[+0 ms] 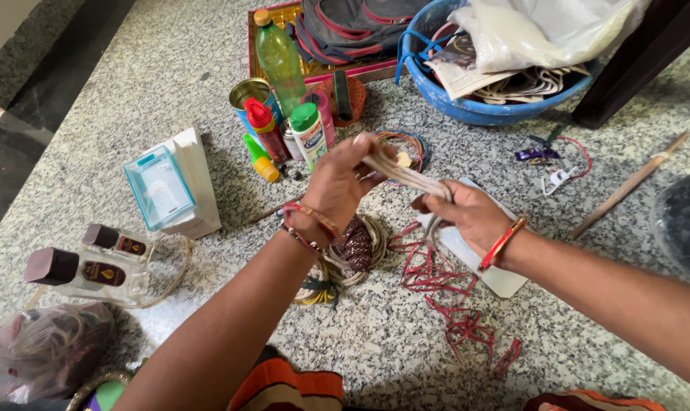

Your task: The person sits on the floor and organizes a pile of tangled ropes and cords. They untangle a long beige rope, coil it neatly, and place it with other organized bundles. They then handle a white cord and a red cord, coiling them as well.

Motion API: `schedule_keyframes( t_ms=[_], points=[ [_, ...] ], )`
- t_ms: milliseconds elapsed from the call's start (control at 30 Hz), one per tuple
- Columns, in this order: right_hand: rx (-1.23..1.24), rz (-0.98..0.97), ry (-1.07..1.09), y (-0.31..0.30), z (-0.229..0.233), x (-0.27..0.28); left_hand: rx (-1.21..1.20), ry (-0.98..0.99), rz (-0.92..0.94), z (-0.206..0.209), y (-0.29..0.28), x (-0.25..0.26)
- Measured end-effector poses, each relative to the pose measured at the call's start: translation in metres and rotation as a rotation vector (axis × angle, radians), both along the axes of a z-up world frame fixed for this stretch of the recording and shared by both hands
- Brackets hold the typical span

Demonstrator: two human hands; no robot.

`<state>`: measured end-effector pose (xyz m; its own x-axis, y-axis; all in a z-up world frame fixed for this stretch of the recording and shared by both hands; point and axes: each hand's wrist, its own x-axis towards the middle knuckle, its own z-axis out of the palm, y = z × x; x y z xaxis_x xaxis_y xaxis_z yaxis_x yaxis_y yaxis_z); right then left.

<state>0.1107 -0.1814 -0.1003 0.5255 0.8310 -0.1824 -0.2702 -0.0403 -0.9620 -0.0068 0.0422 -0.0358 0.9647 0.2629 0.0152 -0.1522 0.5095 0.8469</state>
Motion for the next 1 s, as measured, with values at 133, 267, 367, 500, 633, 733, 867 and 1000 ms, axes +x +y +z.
schedule_keyframes(
  t_ms=[133,267,367,500,633,733,867,1000],
  points=[
    [0.004,-0.167,-0.026,-0.004,0.005,0.017,-0.058,0.24,0.042,-0.044,0.016,0.0],
    [0.0,-0.228,-0.114,-0.004,0.007,0.026,-0.019,0.498,-0.067,-0.089,0.008,0.0],
    [-0.041,-0.207,-0.131,-0.004,0.016,0.025,0.05,0.516,-0.235,-0.102,-0.015,-0.008],
    [0.079,-0.127,0.023,0.0,0.033,0.018,0.094,0.635,-0.297,-0.093,-0.044,-0.008],
    [0.248,-0.039,0.251,0.001,0.037,0.011,0.2,0.607,-0.331,-0.099,-0.047,-0.002],
    [0.262,-0.055,0.327,0.0,0.039,0.01,0.174,0.436,-0.287,-0.105,-0.035,0.009],
    [0.26,-0.119,0.37,0.004,0.04,0.009,-0.01,0.401,-0.055,-0.074,-0.028,0.009],
    [0.328,-0.088,0.425,0.016,0.037,0.002,-0.031,0.166,-0.197,-0.049,-0.051,0.01]
  ],
)
